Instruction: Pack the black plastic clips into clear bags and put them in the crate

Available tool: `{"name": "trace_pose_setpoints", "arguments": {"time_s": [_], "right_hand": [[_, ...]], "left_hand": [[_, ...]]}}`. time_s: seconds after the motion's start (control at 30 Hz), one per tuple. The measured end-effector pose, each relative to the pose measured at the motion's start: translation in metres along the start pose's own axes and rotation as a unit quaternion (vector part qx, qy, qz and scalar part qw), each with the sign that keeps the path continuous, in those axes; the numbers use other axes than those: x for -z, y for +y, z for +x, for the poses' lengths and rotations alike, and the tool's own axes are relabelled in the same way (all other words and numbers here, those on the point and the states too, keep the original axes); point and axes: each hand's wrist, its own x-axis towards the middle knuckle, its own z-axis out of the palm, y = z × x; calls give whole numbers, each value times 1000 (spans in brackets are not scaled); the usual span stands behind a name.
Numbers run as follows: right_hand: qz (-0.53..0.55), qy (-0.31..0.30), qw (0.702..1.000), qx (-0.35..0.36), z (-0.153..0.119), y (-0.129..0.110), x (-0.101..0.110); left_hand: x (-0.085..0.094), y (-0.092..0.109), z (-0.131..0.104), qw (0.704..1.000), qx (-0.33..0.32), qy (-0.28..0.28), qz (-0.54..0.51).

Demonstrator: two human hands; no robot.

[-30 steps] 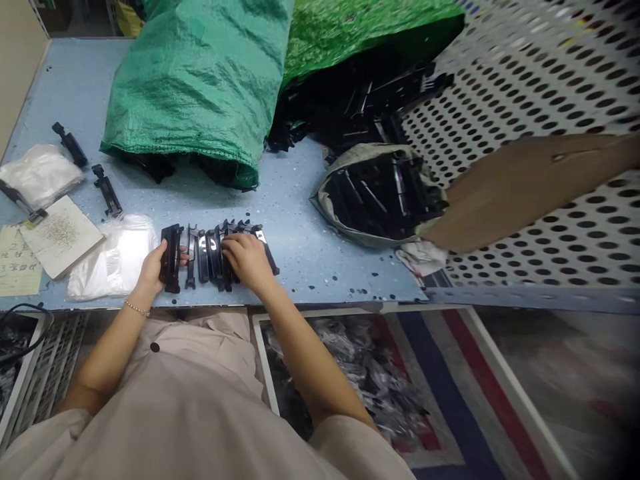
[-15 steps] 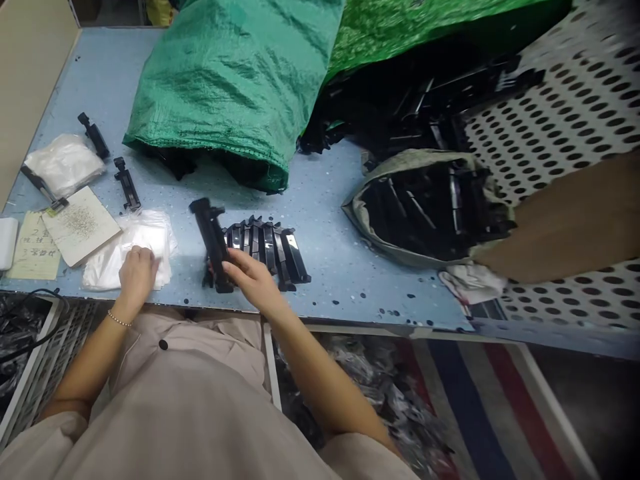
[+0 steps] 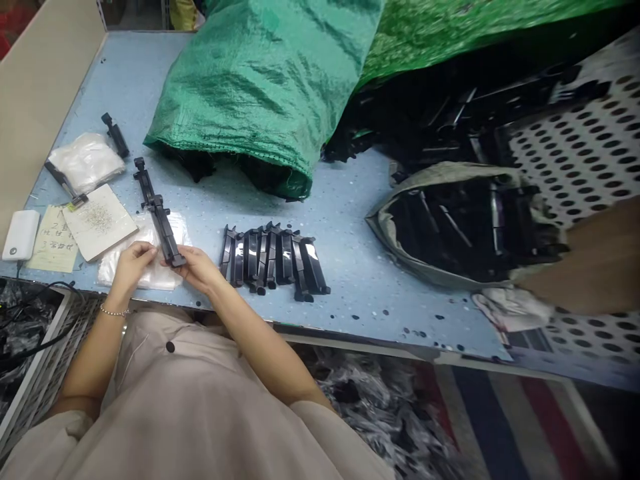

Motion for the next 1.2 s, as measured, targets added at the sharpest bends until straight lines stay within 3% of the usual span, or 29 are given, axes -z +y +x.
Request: {"name": "trace_pose_setpoints", "arguments": {"time_s": [0.13, 0.2, 0.37, 0.57, 0.77, 0.97, 1.03, 1.1, 1.2], "right_hand": [[-44, 80, 991, 94, -13, -2, 6], [-54, 77, 986, 137, -24, -2, 3], [-4, -36, 999, 37, -23, 7, -11], [37, 15, 999, 24, -11, 5, 0], [64, -53, 996, 7, -17, 6, -8], [90, -16, 996, 15, -13, 6, 3], [86, -19, 996, 14, -16, 5, 7], [74, -23, 997, 17, -19, 5, 9], [46, -3, 998, 32, -24, 2, 11]], "left_hand": [[12, 0, -7, 998, -26, 57, -13], [10, 0, -10, 997, -45, 64, -6], [-4, 1, -11, 998, -36, 34, -25], [10, 7, -14, 994, -50, 92, -35], [-1, 4, -14, 995, -77, 59, -5], [6, 8, -18, 990, -77, 110, -41], [11, 16, -26, 986, -122, 117, -3], [16, 26, -34, 970, -194, 93, 109], [22, 35, -40, 904, -268, 21, 332]]}}
